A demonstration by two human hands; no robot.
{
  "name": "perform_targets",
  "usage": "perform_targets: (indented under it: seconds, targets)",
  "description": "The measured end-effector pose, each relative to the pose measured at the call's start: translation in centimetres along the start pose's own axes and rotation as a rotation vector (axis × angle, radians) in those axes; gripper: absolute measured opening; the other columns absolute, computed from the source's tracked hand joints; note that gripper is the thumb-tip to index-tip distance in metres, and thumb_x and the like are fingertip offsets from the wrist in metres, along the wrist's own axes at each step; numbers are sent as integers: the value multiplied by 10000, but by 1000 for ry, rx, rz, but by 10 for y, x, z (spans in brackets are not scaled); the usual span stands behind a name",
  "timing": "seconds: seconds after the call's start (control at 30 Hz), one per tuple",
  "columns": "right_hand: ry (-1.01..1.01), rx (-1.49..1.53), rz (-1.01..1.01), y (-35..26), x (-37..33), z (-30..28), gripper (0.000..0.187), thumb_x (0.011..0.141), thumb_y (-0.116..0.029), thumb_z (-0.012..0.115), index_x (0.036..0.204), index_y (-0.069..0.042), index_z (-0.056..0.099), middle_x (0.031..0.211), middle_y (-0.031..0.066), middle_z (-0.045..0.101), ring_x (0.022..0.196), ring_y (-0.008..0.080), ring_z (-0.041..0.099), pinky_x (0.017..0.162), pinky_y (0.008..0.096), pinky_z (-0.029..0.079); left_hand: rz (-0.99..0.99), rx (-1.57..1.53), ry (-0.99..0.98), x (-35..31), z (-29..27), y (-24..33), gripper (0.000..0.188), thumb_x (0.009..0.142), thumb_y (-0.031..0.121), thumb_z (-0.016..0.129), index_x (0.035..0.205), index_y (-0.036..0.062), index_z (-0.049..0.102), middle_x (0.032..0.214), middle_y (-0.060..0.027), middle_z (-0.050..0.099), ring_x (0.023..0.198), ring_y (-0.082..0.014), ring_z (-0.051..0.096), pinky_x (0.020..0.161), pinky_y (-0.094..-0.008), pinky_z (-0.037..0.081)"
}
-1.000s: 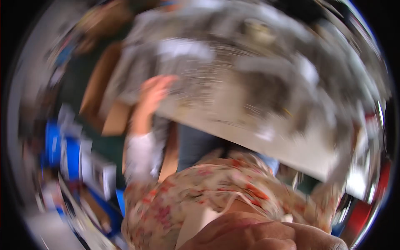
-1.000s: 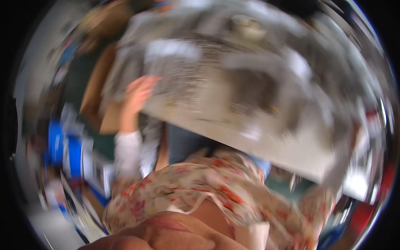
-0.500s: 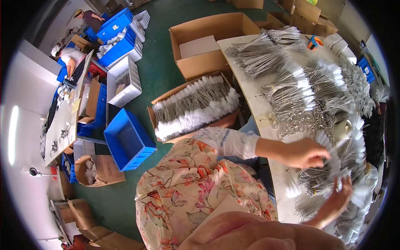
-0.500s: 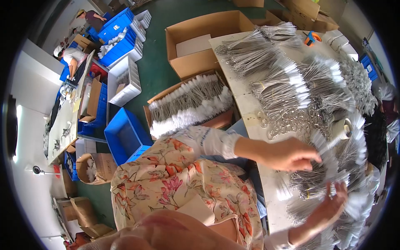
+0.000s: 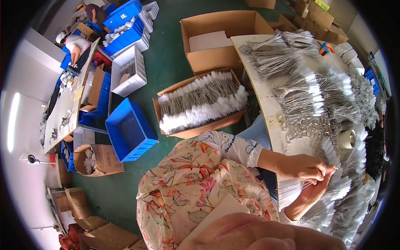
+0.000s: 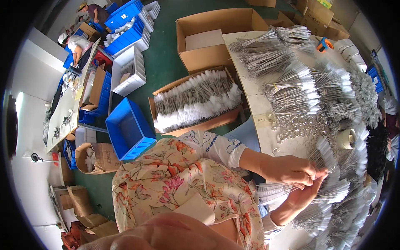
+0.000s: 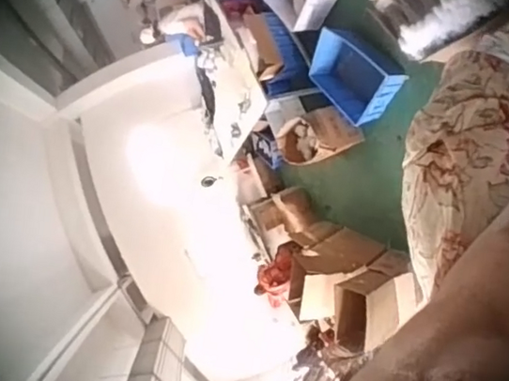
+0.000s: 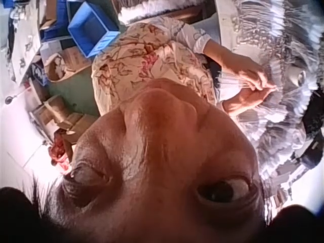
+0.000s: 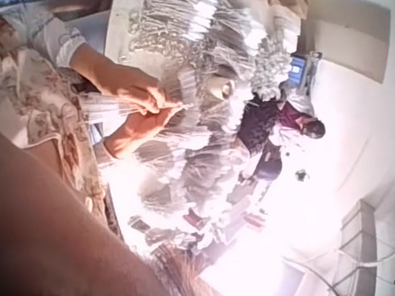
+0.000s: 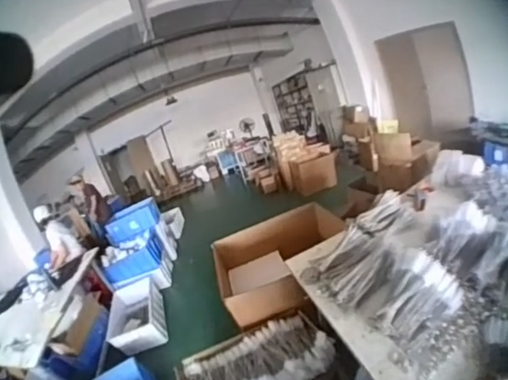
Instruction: Assembling small metal clips onto bundles of white fibers at a workshop desk.
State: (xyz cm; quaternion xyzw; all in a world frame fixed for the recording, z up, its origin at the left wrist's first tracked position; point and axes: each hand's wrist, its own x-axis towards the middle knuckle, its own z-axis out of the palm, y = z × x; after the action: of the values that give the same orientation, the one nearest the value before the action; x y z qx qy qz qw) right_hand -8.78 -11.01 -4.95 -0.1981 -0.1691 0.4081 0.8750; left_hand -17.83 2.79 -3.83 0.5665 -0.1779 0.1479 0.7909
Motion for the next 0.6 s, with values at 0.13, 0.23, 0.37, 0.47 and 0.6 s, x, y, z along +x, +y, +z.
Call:
perform_targets:
  seconds: [0.13,0.23,0.37,0.47,0.6]
  targets:
    - [59,143,-197,-24,-17,25,190,932,-52,399,1098,-43,492,770,-16,419,658,72,384,566,186,361,415,674,-116,8,-15,15,422,850,264,592,1176,13,499,1137,-153,502,1002,-292,520,873,-376,426]
    - [242,-857,-119,-27,-38,37,137,893,-133,509,968,-37,574,687,-2,453,603,49,381,520,190,303,637,791,-75,27,-24,42,663,818,422,595,1300,24,374,1220,-194,428,1094,-329,447,929,-434,370]
    - [93,-1353,-232,14,-36,60,143,875,-133,519,874,-2,578,683,5,507,637,70,446,577,211,351,434,541,-267,23,3,9,994,690,558,672,1369,-3,212,1262,-238,321,1160,-348,378,950,-438,354]
    - [243,-1123,-179,11,-48,50,140,879,-131,527,848,0,562,681,7,501,642,75,447,604,217,363,270,301,-326,9,-5,22,778,729,459,682,1271,-1,366,1170,-185,431,1091,-309,447,907,-405,385]
    - [253,-978,19,9,-64,49,205,890,-188,549,867,14,569,636,-4,479,526,43,408,470,149,283,373,429,-332,2,-14,18,245,793,241,661,875,20,595,892,-69,564,888,-243,534,777,-352,424]
